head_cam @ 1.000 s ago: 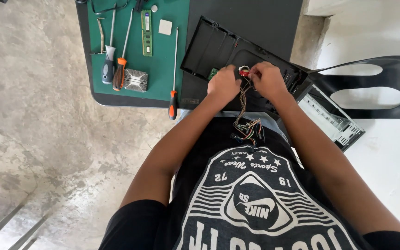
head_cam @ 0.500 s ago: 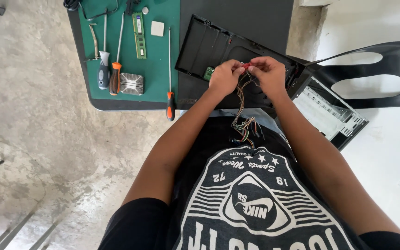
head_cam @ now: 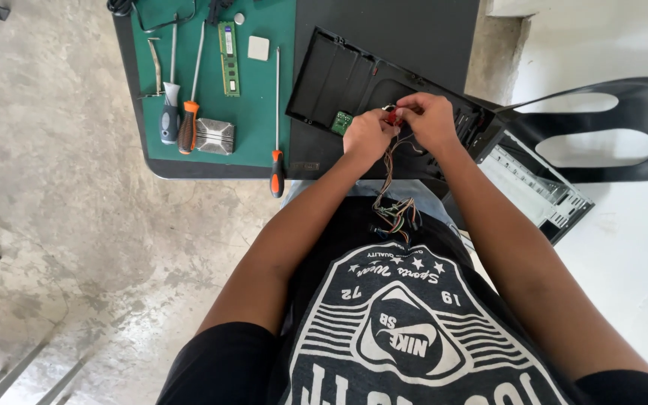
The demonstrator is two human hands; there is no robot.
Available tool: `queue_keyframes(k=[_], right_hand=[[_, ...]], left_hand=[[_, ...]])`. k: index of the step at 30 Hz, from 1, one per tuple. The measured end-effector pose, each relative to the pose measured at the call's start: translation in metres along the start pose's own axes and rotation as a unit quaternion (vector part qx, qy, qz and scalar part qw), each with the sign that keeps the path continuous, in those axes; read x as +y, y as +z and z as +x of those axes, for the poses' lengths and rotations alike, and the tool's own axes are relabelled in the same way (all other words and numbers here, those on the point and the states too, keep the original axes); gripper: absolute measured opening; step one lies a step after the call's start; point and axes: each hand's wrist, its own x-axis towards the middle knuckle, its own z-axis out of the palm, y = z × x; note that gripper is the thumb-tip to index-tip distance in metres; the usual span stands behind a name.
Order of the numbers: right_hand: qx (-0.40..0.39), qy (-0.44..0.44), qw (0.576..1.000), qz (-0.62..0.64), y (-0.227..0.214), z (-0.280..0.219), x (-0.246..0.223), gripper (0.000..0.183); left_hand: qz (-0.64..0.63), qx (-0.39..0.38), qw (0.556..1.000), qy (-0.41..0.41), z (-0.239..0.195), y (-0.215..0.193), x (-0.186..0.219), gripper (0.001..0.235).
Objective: The person cleans a red power button and its wires with a brush, then uses a screwdriver to tighten screws on the button. They lift the power supply unit, inspect it, and place it into a computer case.
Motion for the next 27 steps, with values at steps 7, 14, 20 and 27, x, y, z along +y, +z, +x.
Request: queue_keyframes(k=[7, 14, 20, 27], right_hand=[[0.001, -0.001, 0.999, -0.043, 0.006, 0.015, 0.000, 0.015], [-0.018, 0.000, 0.998, -0.052, 0.005, 0.020, 0.000, 0.014], [-0.029, -0.016, 0.995, -0.089, 0.010, 0.023, 0.005, 0.015], [-0.041, 0.001, 0.987, -0.153, 0.021, 0.031, 0.006, 0.015]], left_hand=[[0.064, 0.030, 0.997, -0.043, 0.005, -0.004, 0.016, 0.027], [0.025, 0.051, 0.997, -0.059, -0.001, -0.003, 0.019, 0.027], [0.012, 0.066, 0.994, -0.086, -0.007, -0.007, 0.026, 0.044], [0.022, 0.071, 0.997, -0.036, -0.008, -0.004, 0.015, 0.027]])
